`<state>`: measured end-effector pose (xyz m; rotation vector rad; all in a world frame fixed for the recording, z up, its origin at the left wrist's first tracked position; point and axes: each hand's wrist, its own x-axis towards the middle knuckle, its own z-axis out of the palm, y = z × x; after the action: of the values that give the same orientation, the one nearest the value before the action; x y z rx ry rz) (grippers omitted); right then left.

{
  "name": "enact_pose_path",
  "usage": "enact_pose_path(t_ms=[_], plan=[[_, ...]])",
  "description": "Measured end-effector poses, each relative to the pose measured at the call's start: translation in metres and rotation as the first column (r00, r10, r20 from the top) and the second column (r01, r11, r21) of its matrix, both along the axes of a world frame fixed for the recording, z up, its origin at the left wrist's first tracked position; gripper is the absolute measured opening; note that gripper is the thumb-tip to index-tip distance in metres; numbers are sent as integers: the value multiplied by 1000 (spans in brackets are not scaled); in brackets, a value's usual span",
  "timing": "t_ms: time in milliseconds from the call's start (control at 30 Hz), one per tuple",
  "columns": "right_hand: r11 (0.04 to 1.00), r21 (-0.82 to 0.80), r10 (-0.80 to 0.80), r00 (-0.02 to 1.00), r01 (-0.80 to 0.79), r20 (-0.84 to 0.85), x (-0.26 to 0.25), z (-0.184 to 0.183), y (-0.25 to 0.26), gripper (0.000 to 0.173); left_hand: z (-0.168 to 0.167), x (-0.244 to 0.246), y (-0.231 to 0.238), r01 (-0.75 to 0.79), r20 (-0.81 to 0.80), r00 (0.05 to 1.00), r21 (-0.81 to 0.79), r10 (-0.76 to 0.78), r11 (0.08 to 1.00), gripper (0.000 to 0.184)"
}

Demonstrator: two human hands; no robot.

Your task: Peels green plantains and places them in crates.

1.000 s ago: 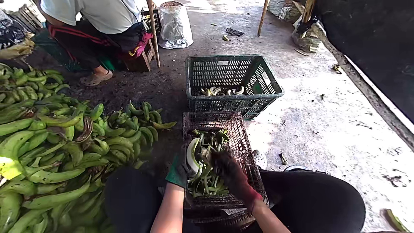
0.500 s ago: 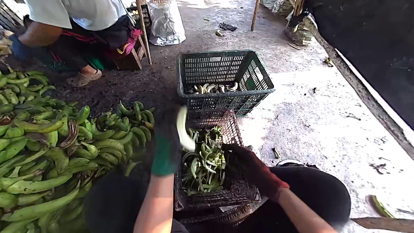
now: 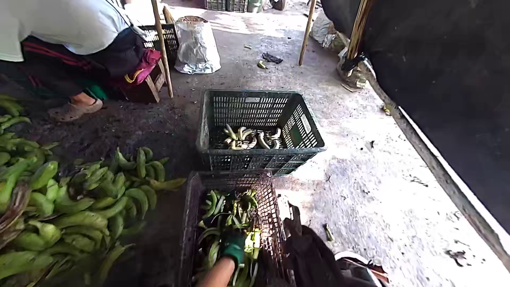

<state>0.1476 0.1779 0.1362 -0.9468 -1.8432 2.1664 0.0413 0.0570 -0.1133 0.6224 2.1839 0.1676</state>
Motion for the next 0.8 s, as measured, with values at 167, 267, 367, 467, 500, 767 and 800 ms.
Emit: enact_pose_path(t_ms=[167, 267, 367, 467, 500, 767, 800], plan=[[997, -10, 73, 995, -72, 62, -3, -10, 0, 41, -66, 13, -16, -38, -167, 985, -40, 31, 998, 63], [998, -10, -70, 997, 70, -21, -3, -25, -6, 45, -40, -1, -33, -58, -56, 997, -72, 54, 996, 65], [987, -3, -162, 987, 162, -9, -8, -28, -11, 40, 5, -11, -53, -184, 54, 981, -10, 184, 983, 60], [1000, 19, -6, 998, 7, -63, -5, -34, -18, 36, 41, -14, -74, -531, 177, 847, 249, 501, 810, 60], [996, 36, 83, 993, -80, -81, -3, -37, -21, 36, 59, -12, -80, -615, 237, 787, 370, 570, 696, 60], [461, 704, 389, 836, -541, 388, 1, 0, -72, 43, 192, 1, -119, -352, -111, 881, 500, 461, 792, 86], [411, 816, 379, 890, -406, 253, 4, 5, -85, 45, 202, 6, -121, -345, -153, 876, 466, 458, 815, 88]])
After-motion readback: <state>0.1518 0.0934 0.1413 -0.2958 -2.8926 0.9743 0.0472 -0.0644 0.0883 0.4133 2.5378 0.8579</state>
